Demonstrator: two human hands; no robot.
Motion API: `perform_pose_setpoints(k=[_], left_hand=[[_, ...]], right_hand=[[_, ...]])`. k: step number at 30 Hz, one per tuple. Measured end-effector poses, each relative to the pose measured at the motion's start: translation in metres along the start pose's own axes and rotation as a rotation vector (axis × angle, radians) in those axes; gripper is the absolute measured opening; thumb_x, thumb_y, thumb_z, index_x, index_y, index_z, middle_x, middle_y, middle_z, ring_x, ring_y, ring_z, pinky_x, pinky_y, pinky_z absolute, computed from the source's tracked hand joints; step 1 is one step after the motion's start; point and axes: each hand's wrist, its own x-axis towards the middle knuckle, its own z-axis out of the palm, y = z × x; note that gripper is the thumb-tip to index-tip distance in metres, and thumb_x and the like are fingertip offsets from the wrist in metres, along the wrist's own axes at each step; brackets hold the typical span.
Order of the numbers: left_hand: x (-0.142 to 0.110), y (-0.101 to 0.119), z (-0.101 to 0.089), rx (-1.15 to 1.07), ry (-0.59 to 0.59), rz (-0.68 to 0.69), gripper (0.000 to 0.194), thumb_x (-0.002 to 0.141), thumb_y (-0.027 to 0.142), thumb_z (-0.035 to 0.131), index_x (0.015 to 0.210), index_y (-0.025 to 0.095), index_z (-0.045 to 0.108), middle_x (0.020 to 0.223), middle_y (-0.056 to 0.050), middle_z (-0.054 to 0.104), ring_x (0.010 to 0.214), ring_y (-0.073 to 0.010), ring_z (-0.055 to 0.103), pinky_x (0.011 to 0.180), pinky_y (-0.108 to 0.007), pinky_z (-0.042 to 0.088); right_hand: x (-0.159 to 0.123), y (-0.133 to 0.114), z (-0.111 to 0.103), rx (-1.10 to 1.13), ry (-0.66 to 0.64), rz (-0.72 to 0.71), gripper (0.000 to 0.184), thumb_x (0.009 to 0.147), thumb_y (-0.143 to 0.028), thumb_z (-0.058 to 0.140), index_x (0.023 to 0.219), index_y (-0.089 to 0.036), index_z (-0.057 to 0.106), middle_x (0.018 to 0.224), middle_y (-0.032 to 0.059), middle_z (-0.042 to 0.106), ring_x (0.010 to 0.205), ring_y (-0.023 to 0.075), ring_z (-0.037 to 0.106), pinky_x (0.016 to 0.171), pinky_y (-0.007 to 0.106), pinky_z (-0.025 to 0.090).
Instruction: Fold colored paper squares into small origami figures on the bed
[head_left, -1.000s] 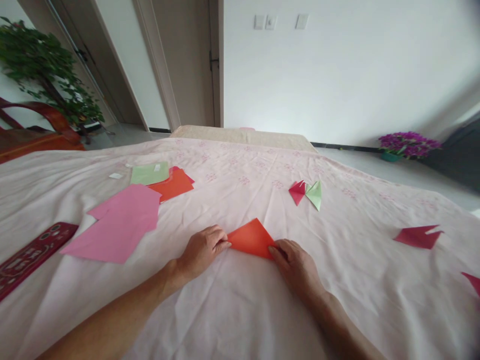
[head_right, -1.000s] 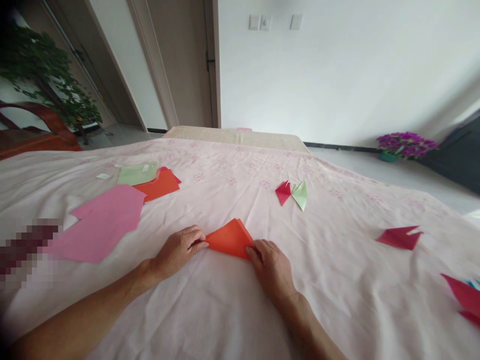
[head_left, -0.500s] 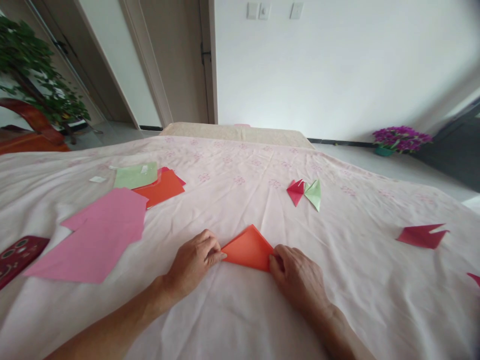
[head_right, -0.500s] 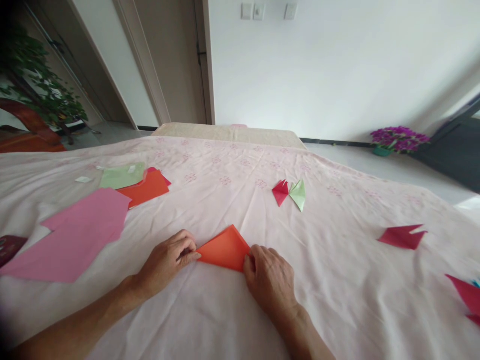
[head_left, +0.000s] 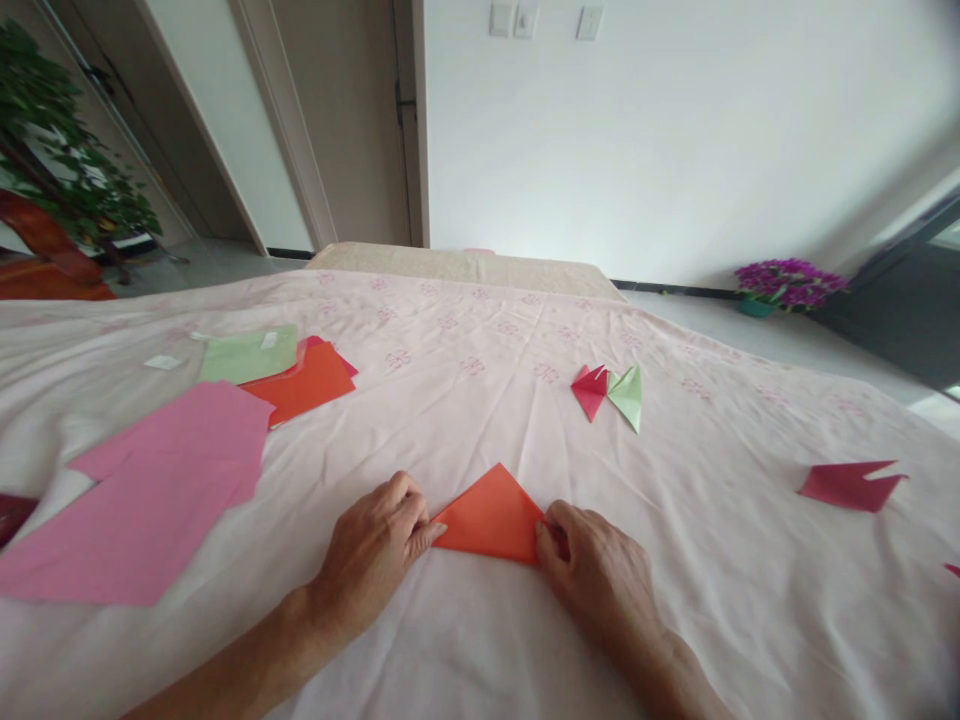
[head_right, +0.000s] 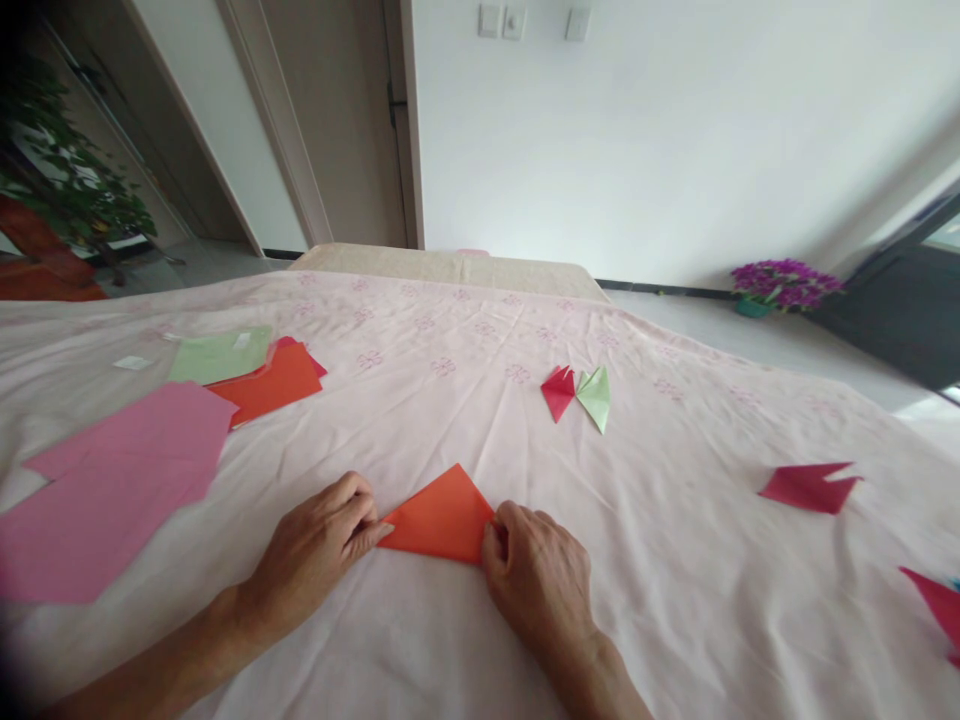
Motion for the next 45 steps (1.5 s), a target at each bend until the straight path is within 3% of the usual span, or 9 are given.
perform_pose_setpoints(k=[16, 45], left_hand=[[0.0024, 0.0070, -0.0029, 0.095, -0.053, -0.027, 0.015, 0.091, 0.021, 0.052, 0.076, 0.019, 0.053, 0.085, 0.000, 0.054, 0.074, -0.0151, 0.056, 0.068, -0.029, 0.041], [0.0042, 0.0096, -0.0049, 0.207, -0.053, -0.032, 0.014, 0.090, 0.025, 0.054, 0.078, 0.019, 0.057, 0.085, -0.001, 0.057, 0.073, -0.0152, 0.057, 0.066, -0.029, 0.041]], right_hand=[[0.0029, 0.0004, -0.0006, 0.016, -0.047, 0.057, 0.017, 0.089, -0.030, 0.048, 0.074, -0.023, 0.052, 0.070, -0.0016, 0.063, 0.067, 0.0170, 0.057, 0.058, 0.027, 0.023], [0.0034, -0.0009, 0.0014, -0.014, 0.001, 0.046, 0.017, 0.089, -0.030, 0.050, 0.074, -0.023, 0.054, 0.069, -0.0016, 0.063, 0.065, 0.0156, 0.057, 0.057, 0.027, 0.022]])
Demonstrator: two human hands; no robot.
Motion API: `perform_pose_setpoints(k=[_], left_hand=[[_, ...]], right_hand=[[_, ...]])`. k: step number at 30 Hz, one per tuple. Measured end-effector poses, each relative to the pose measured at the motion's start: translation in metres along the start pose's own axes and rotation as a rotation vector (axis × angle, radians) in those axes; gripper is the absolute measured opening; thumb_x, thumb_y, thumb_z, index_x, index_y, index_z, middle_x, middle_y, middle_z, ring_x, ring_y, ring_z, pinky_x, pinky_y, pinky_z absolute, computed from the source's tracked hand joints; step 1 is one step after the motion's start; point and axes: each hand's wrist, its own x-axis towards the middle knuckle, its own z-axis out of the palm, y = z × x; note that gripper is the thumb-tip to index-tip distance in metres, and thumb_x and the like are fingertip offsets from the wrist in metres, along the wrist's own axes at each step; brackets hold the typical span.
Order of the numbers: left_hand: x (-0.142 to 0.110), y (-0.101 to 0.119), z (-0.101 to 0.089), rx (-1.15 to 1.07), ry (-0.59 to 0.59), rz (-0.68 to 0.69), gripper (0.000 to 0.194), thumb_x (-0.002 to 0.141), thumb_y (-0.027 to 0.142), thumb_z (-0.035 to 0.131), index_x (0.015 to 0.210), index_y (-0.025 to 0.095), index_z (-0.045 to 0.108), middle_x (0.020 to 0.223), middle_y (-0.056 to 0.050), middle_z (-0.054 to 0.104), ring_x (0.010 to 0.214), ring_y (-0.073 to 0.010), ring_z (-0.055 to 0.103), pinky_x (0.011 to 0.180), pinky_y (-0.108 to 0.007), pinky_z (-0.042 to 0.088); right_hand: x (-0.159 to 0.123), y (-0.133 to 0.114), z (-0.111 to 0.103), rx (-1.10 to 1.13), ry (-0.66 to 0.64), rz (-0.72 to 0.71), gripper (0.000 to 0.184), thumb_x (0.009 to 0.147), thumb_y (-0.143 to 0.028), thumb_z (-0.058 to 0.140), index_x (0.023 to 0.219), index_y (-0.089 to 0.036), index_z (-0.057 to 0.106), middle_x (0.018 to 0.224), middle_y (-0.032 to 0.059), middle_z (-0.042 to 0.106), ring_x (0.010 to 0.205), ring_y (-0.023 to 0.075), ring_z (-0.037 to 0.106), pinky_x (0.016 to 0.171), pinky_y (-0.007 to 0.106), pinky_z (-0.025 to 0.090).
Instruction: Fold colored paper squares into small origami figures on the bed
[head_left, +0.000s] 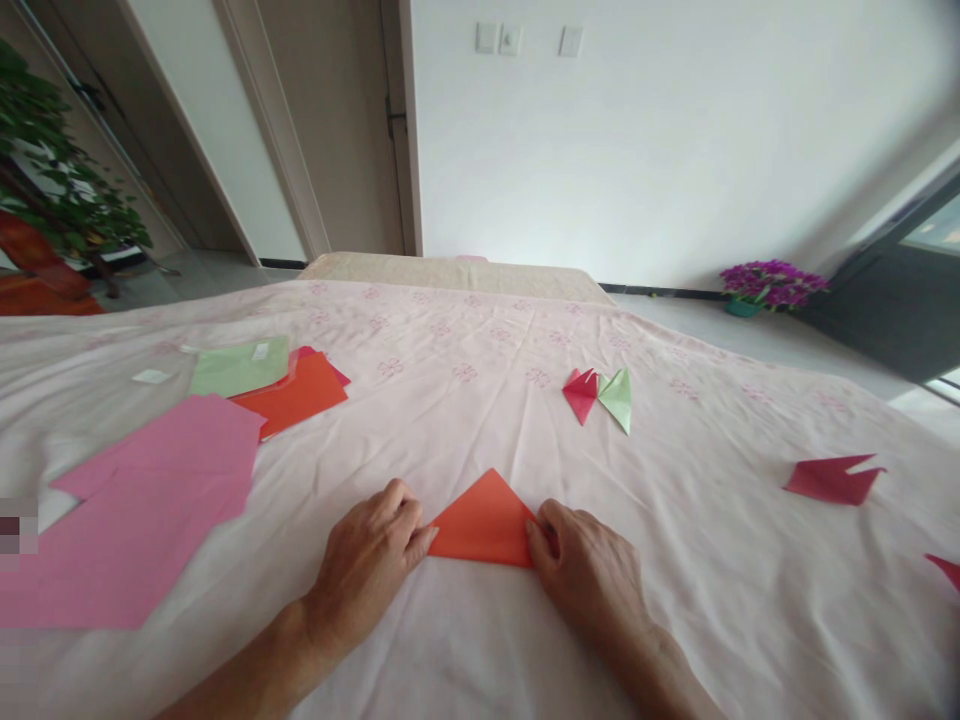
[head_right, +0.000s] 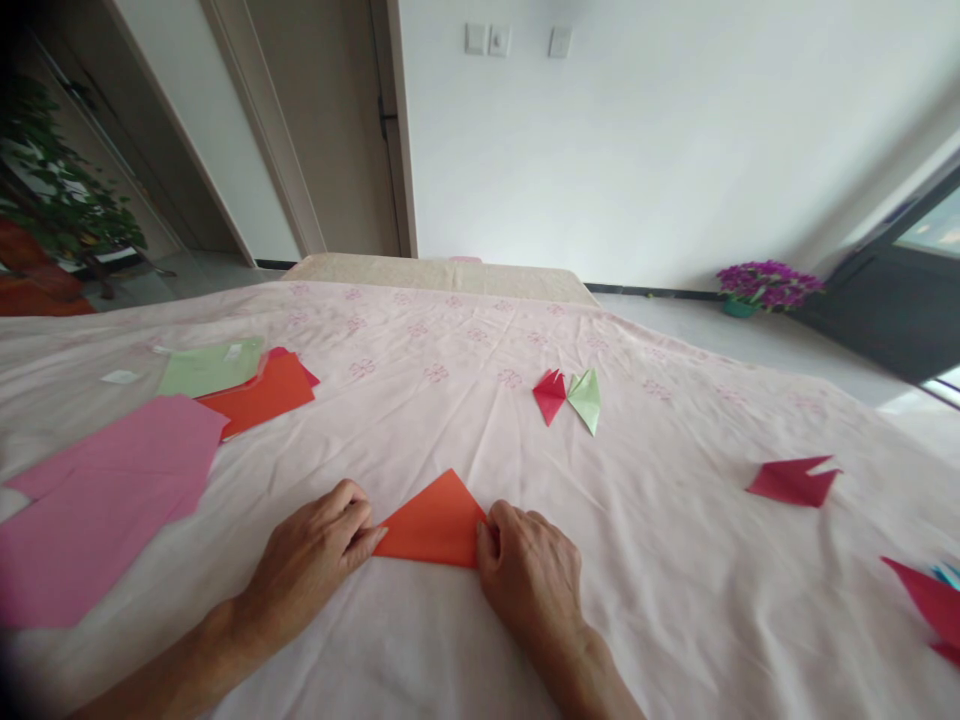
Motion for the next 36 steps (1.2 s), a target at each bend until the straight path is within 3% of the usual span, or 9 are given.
perform_pose_setpoints(k=[6, 10, 14, 17, 21, 24, 26, 31, 36], left_hand=[[-0.002, 0.000, -0.006, 0.008, 0.082, 0.057, 0.003, 0.087, 0.022, 0.059, 0.086, 0.020, 0.060, 0.091, -0.003, 0.059, 0.082, -0.0192, 0.057, 0.075, -0.034, 0.044], [-0.003, 0.003, -0.004, 0.030, 0.212, 0.283, 0.034, 0.088, 0.008, 0.052, 0.117, 0.024, 0.058, 0.116, -0.008, 0.058, 0.105, -0.0223, 0.055, 0.092, -0.040, 0.043], [0.001, 0.009, -0.002, 0.070, 0.087, 0.627, 0.042, 0.090, 0.006, 0.048, 0.129, 0.021, 0.052, 0.122, -0.007, 0.060, 0.114, -0.0198, 0.054, 0.100, -0.035, 0.042], [0.000, 0.014, -0.002, 0.141, 0.011, 0.722, 0.043, 0.091, 0.007, 0.045, 0.133, 0.014, 0.049, 0.129, -0.010, 0.059, 0.121, -0.0199, 0.052, 0.105, -0.032, 0.039], [-0.014, 0.030, 0.000, 0.188, -0.008, 0.652, 0.041, 0.092, 0.015, 0.046, 0.133, 0.009, 0.050, 0.136, -0.016, 0.054, 0.129, -0.0236, 0.048, 0.111, -0.035, 0.034], [-0.027, 0.043, 0.003, 0.114, 0.005, 0.510, 0.057, 0.090, 0.044, 0.054, 0.138, 0.014, 0.045, 0.142, -0.017, 0.048, 0.136, -0.0302, 0.039, 0.112, -0.045, 0.032], [-0.034, 0.049, 0.007, 0.057, 0.026, 0.437, 0.069, 0.086, 0.057, 0.052, 0.142, 0.019, 0.040, 0.149, -0.016, 0.040, 0.141, -0.0318, 0.030, 0.112, -0.048, 0.032], [-0.041, 0.049, 0.015, -0.036, 0.040, 0.362, 0.070, 0.085, 0.056, 0.055, 0.143, 0.021, 0.037, 0.152, -0.015, 0.033, 0.140, -0.0312, 0.030, 0.112, -0.048, 0.033], [-0.041, 0.046, 0.018, -0.112, 0.066, 0.361, 0.067, 0.088, 0.052, 0.052, 0.143, 0.017, 0.035, 0.150, -0.015, 0.037, 0.140, -0.0266, 0.032, 0.114, -0.045, 0.030]], right_hand=[[-0.001, -0.003, -0.003, -0.021, -0.005, 0.005, 0.018, 0.091, -0.031, 0.048, 0.077, -0.023, 0.055, 0.072, -0.0008, 0.065, 0.067, 0.0158, 0.058, 0.056, 0.028, 0.021], [-0.004, -0.005, -0.004, -0.047, -0.005, 0.000, 0.017, 0.092, -0.032, 0.047, 0.079, -0.023, 0.055, 0.074, -0.0004, 0.065, 0.069, 0.0163, 0.058, 0.055, 0.028, 0.019], [-0.006, -0.006, -0.002, -0.072, 0.029, -0.011, 0.015, 0.092, -0.031, 0.046, 0.082, -0.022, 0.053, 0.077, 0.0003, 0.066, 0.072, 0.0169, 0.058, 0.056, 0.028, 0.020], [-0.008, -0.005, 0.000, -0.075, 0.062, -0.005, 0.014, 0.092, -0.032, 0.047, 0.085, -0.022, 0.052, 0.081, 0.0007, 0.065, 0.075, 0.0168, 0.057, 0.058, 0.028, 0.023], [-0.011, -0.005, 0.002, -0.083, 0.114, -0.011, 0.014, 0.093, -0.034, 0.048, 0.090, -0.022, 0.053, 0.085, 0.0014, 0.063, 0.079, 0.0179, 0.056, 0.064, 0.029, 0.030], [-0.013, -0.005, 0.002, -0.161, 0.172, -0.065, 0.014, 0.094, -0.030, 0.047, 0.097, -0.021, 0.057, 0.092, 0.0055, 0.063, 0.086, 0.0215, 0.056, 0.074, 0.033, 0.036], [-0.014, -0.005, 0.003, -0.207, 0.218, -0.189, 0.021, 0.094, -0.021, 0.044, 0.109, -0.019, 0.058, 0.106, 0.0100, 0.064, 0.100, 0.0254, 0.054, 0.085, 0.039, 0.038], [-0.021, -0.016, 0.013, -0.152, 0.193, -0.615, 0.045, 0.089, -0.006, 0.039, 0.132, -0.014, 0.051, 0.138, 0.0108, 0.052, 0.134, 0.0267, 0.038, 0.112, 0.046, 0.029], [-0.046, -0.031, 0.028, 0.033, 0.114, -0.573, 0.059, 0.085, -0.007, 0.038, 0.144, -0.007, 0.036, 0.148, 0.0153, 0.039, 0.138, 0.0232, 0.034, 0.113, 0.043, 0.035]])
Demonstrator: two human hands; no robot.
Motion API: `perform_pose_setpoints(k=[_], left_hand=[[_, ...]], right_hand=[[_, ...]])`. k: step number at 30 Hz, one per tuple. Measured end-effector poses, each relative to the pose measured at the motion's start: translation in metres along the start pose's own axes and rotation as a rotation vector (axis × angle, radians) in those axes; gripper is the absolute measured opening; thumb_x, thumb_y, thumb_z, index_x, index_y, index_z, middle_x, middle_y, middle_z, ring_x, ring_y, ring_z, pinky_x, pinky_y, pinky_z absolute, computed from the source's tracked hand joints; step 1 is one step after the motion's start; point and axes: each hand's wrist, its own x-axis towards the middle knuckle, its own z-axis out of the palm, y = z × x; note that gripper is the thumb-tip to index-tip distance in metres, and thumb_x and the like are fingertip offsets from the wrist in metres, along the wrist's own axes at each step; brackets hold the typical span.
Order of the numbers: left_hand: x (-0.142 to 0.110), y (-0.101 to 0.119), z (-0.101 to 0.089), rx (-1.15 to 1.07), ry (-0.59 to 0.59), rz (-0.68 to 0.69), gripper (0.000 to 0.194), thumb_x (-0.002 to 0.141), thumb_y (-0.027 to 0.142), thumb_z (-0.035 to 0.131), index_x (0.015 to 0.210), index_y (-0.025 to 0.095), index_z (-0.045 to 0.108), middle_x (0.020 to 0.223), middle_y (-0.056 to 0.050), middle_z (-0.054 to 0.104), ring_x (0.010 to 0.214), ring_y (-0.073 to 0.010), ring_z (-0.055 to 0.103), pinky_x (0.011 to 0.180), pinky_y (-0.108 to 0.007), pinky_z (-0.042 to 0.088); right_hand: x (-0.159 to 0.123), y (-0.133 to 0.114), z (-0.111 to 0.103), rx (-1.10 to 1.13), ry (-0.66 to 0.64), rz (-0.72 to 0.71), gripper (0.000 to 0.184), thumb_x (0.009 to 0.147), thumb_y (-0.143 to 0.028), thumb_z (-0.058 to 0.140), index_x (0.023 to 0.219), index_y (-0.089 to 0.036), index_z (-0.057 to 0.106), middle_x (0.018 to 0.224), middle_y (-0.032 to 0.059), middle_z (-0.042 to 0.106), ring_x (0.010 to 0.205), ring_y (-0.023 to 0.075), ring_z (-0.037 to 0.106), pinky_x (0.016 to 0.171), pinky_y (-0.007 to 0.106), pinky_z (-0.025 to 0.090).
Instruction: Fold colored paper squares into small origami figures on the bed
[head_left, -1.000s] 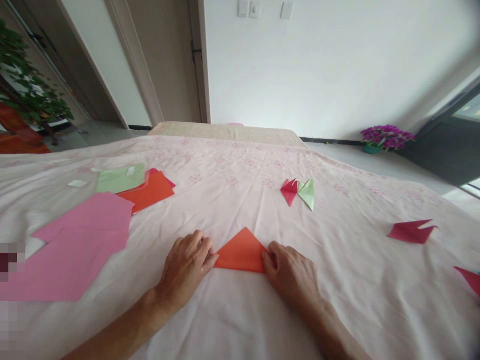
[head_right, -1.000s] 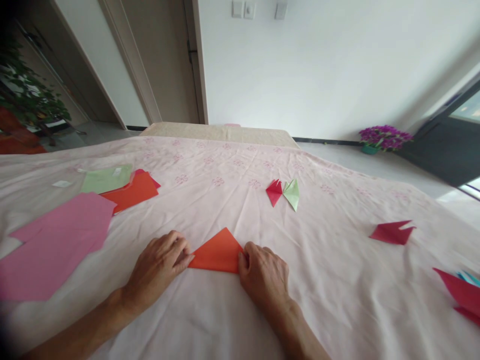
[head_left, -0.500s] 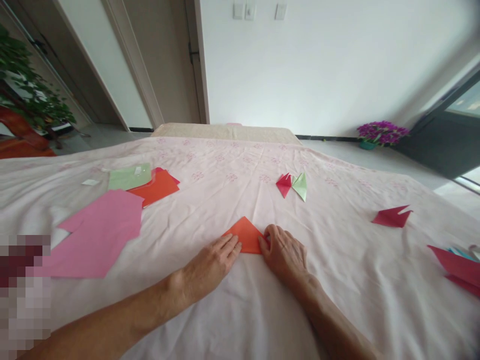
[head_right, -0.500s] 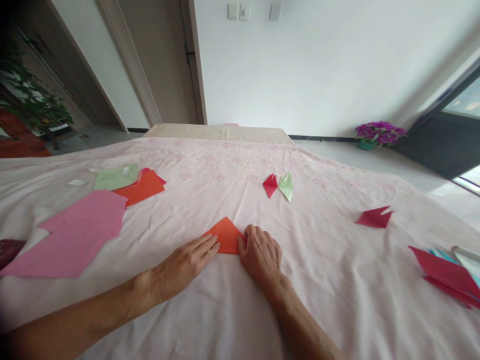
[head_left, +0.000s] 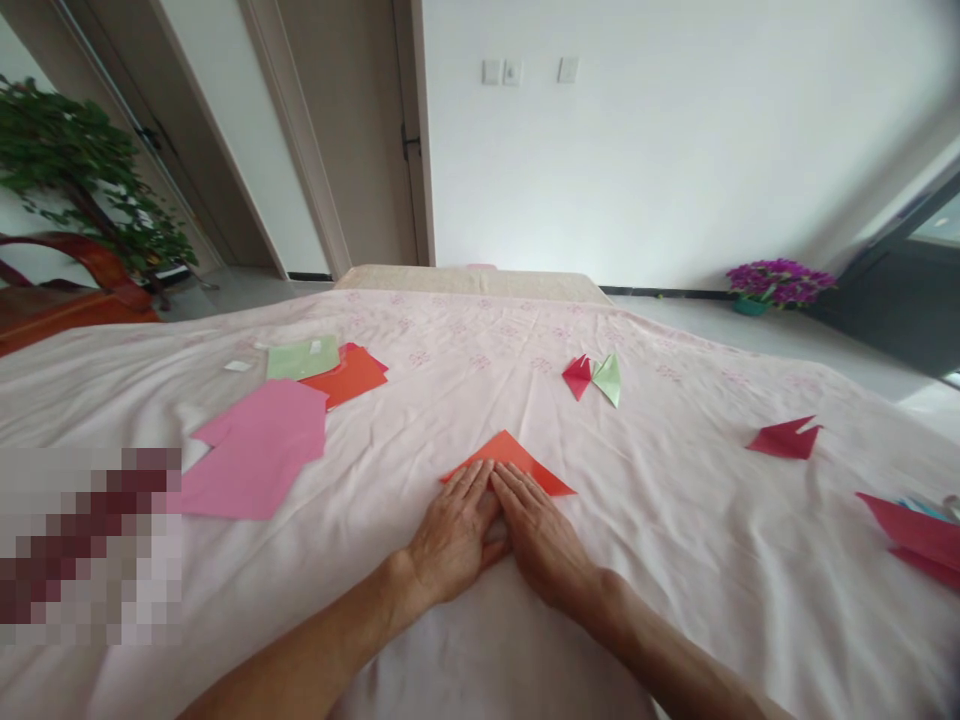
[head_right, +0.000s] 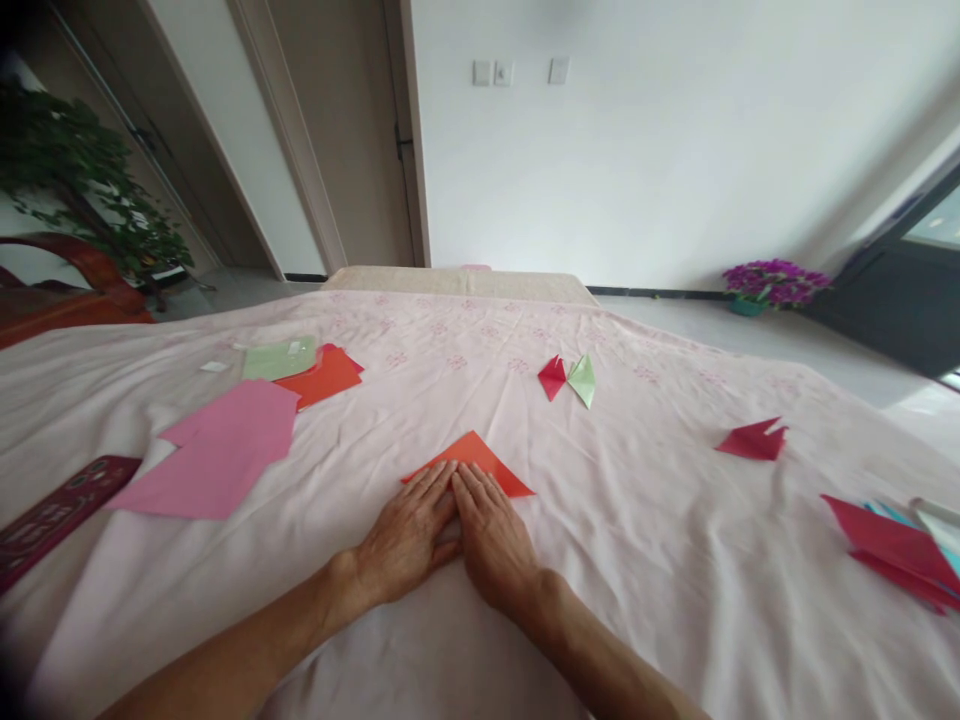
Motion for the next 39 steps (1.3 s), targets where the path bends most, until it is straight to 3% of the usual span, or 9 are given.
perform_pose_setpoints(k=[9, 22, 27, 32, 39], left_hand=[[-0.009, -0.001, -0.001, 0.058, 0.000, 0.032, 0.068, 0.092, 0.052, 0.044, 0.146, 0.014, 0.030, 0.152, -0.015, 0.034, 0.143, -0.0247, 0.027, 0.116, -0.042, 0.026], [-0.021, 0.000, -0.002, 0.114, 0.016, -0.023, 0.066, 0.089, 0.058, 0.044, 0.143, 0.020, 0.037, 0.152, -0.017, 0.034, 0.140, -0.0324, 0.031, 0.109, -0.050, 0.034], [-0.023, 0.002, -0.006, 0.123, 0.009, -0.047, 0.067, 0.090, 0.059, 0.042, 0.144, 0.019, 0.036, 0.152, -0.019, 0.032, 0.141, -0.0326, 0.029, 0.111, -0.049, 0.032], [-0.034, -0.007, -0.009, 0.142, -0.041, -0.080, 0.075, 0.087, 0.054, 0.052, 0.148, 0.018, 0.027, 0.155, -0.018, 0.025, 0.144, -0.0312, 0.022, 0.113, -0.047, 0.029], [-0.058, -0.029, -0.023, 0.190, -0.087, -0.108, 0.067, 0.093, 0.050, 0.043, 0.148, 0.015, 0.026, 0.156, -0.014, 0.026, 0.144, -0.0275, 0.023, 0.115, -0.048, 0.024]], right_hand=[[-0.014, 0.001, 0.005, -0.067, 0.105, -0.067, 0.060, 0.095, -0.016, 0.029, 0.152, -0.012, 0.013, 0.152, 0.0145, 0.032, 0.141, 0.0247, 0.027, 0.112, 0.048, 0.035], [-0.020, -0.007, 0.002, -0.198, 0.028, 0.024, 0.066, 0.095, -0.035, 0.046, 0.149, -0.006, 0.023, 0.155, 0.0172, 0.022, 0.143, 0.0308, 0.018, 0.115, 0.049, 0.028], [-0.026, -0.001, 0.002, -0.225, 0.076, 0.030, 0.067, 0.096, -0.042, 0.041, 0.150, -0.008, 0.021, 0.155, 0.0172, 0.023, 0.143, 0.0301, 0.019, 0.114, 0.047, 0.030], [-0.038, 0.011, -0.001, -0.239, 0.040, 0.079, 0.067, 0.099, -0.041, 0.035, 0.153, -0.011, 0.010, 0.155, 0.0155, 0.023, 0.143, 0.0283, 0.020, 0.113, 0.048, 0.030], [-0.059, 0.030, -0.014, -0.261, -0.019, 0.120, 0.069, 0.098, -0.045, 0.033, 0.153, -0.014, 0.006, 0.156, 0.0127, 0.019, 0.144, 0.0261, 0.020, 0.115, 0.047, 0.026]])
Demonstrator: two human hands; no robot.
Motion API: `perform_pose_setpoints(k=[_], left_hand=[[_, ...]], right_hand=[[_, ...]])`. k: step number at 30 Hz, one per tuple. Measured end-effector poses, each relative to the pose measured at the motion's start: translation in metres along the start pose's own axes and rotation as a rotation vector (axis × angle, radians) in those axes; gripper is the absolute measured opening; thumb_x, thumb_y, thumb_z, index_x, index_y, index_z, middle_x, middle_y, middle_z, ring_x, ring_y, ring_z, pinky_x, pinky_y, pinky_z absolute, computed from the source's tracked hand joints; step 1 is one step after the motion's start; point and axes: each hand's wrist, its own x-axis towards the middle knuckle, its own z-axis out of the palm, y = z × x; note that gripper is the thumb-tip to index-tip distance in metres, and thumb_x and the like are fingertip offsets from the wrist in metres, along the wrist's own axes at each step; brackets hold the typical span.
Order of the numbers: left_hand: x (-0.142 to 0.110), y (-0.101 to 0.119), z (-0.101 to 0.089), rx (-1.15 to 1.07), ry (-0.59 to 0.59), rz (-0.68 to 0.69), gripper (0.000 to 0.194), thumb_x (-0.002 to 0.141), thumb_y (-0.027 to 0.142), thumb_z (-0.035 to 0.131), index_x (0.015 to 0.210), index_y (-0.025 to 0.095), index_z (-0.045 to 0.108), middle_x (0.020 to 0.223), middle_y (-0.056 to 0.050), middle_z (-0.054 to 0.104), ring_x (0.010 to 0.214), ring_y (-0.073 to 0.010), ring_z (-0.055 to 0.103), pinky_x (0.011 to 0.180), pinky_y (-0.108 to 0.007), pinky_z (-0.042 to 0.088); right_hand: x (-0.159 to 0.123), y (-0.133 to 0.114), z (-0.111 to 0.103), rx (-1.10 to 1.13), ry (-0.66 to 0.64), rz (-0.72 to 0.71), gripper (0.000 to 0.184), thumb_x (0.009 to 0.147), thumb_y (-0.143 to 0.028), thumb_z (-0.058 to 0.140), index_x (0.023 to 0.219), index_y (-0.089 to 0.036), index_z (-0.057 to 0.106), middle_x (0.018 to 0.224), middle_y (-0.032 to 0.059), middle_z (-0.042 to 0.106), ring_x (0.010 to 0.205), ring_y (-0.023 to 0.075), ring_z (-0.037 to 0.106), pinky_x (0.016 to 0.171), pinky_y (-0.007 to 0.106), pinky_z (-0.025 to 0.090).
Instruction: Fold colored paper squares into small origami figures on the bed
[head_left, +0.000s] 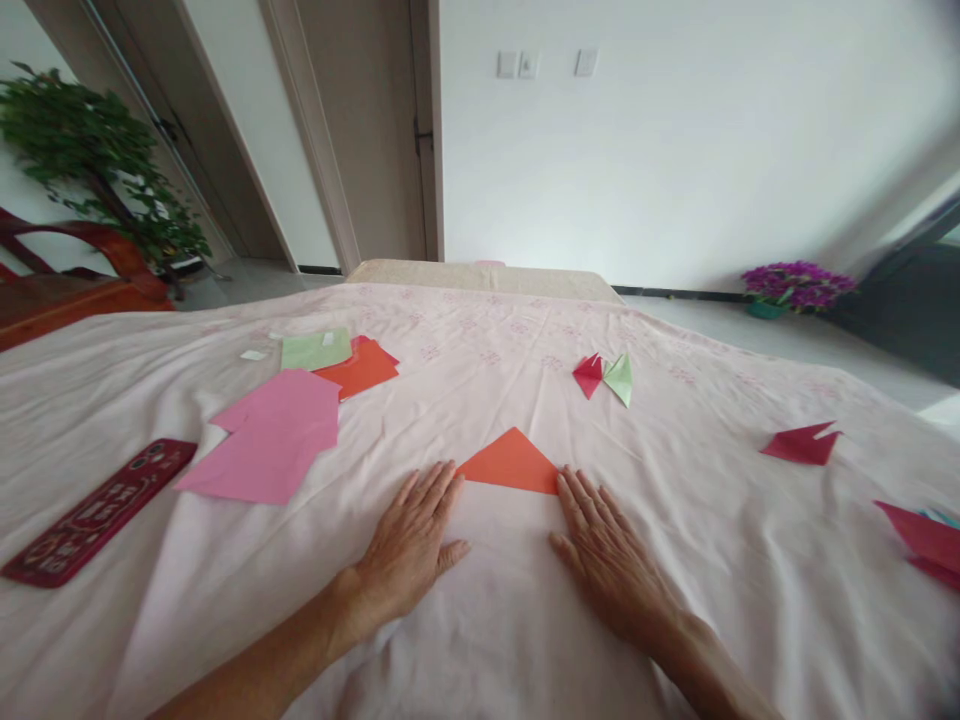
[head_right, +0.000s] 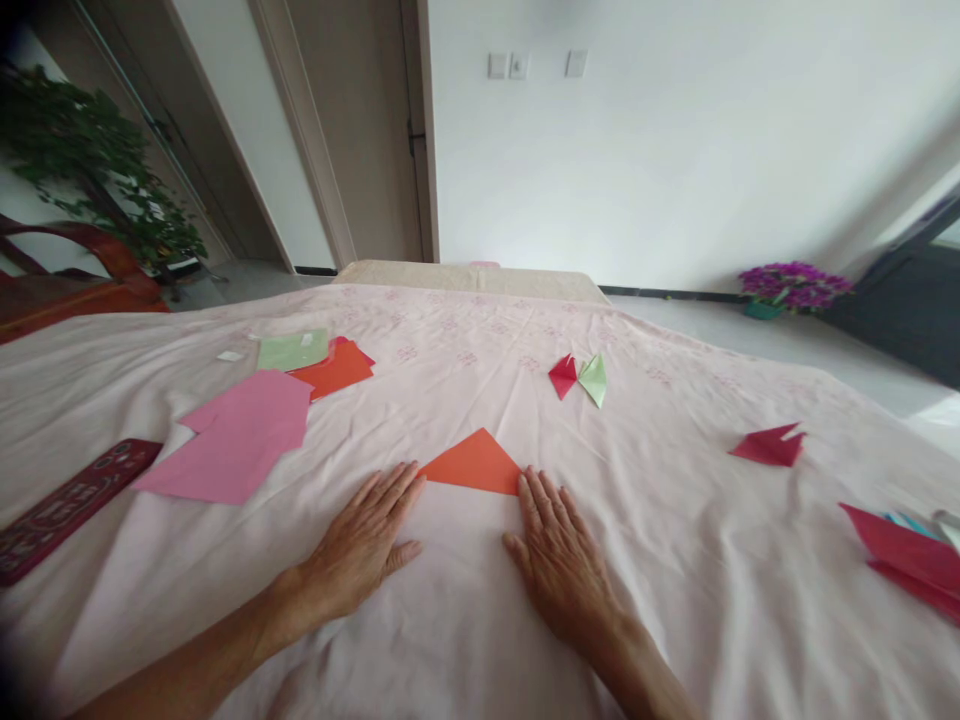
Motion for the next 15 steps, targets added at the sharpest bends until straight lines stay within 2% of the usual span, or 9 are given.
perform_pose_setpoints(k=[4, 8, 11, 13, 15], left_hand=[[-0.014, -0.012, -0.003, 0.008, 0.038, -0.052, 0.063, 0.093, 0.044, 0.046, 0.147, 0.017, 0.030, 0.154, -0.012, 0.031, 0.142, -0.0295, 0.027, 0.113, -0.050, 0.024], [-0.014, -0.018, -0.006, -0.079, 0.129, -0.151, 0.042, 0.094, 0.031, 0.045, 0.135, 0.022, 0.046, 0.146, -0.009, 0.044, 0.136, -0.0254, 0.037, 0.110, -0.045, 0.031], [0.002, -0.020, -0.010, -0.189, 0.212, -0.300, 0.029, 0.093, 0.029, 0.049, 0.120, 0.020, 0.055, 0.124, -0.009, 0.060, 0.118, -0.0222, 0.053, 0.100, -0.039, 0.041], [0.019, -0.019, -0.012, -0.238, 0.215, -0.353, 0.035, 0.088, 0.038, 0.057, 0.118, 0.019, 0.057, 0.113, -0.010, 0.062, 0.108, -0.0241, 0.056, 0.095, -0.039, 0.043], [0.037, -0.018, -0.012, -0.289, 0.184, -0.397, 0.041, 0.080, 0.047, 0.066, 0.109, 0.019, 0.062, 0.105, -0.010, 0.062, 0.102, -0.0259, 0.056, 0.093, -0.040, 0.043]], right_hand=[[-0.011, 0.012, 0.000, -0.005, -0.001, 0.023, 0.064, 0.099, -0.044, 0.030, 0.153, -0.015, 0.012, 0.156, 0.0107, 0.021, 0.144, 0.0263, 0.020, 0.115, 0.049, 0.023], [-0.001, 0.019, -0.011, 0.078, -0.098, 0.052, 0.058, 0.098, -0.045, 0.029, 0.147, -0.015, 0.033, 0.152, 0.0098, 0.033, 0.140, 0.0270, 0.030, 0.112, 0.048, 0.029], [0.027, 0.020, -0.026, 0.212, -0.184, 0.265, 0.049, 0.099, -0.045, 0.024, 0.130, -0.024, 0.055, 0.138, 0.0059, 0.054, 0.125, 0.0250, 0.051, 0.100, 0.042, 0.043], [0.049, 0.017, -0.033, 0.260, -0.132, 0.388, 0.048, 0.098, -0.047, 0.028, 0.131, -0.023, 0.054, 0.132, 0.0083, 0.057, 0.118, 0.0265, 0.055, 0.094, 0.042, 0.046], [0.067, 0.012, -0.033, 0.275, -0.122, 0.420, 0.051, 0.093, -0.049, 0.040, 0.134, -0.021, 0.050, 0.128, 0.0109, 0.058, 0.117, 0.0288, 0.054, 0.091, 0.043, 0.046]])
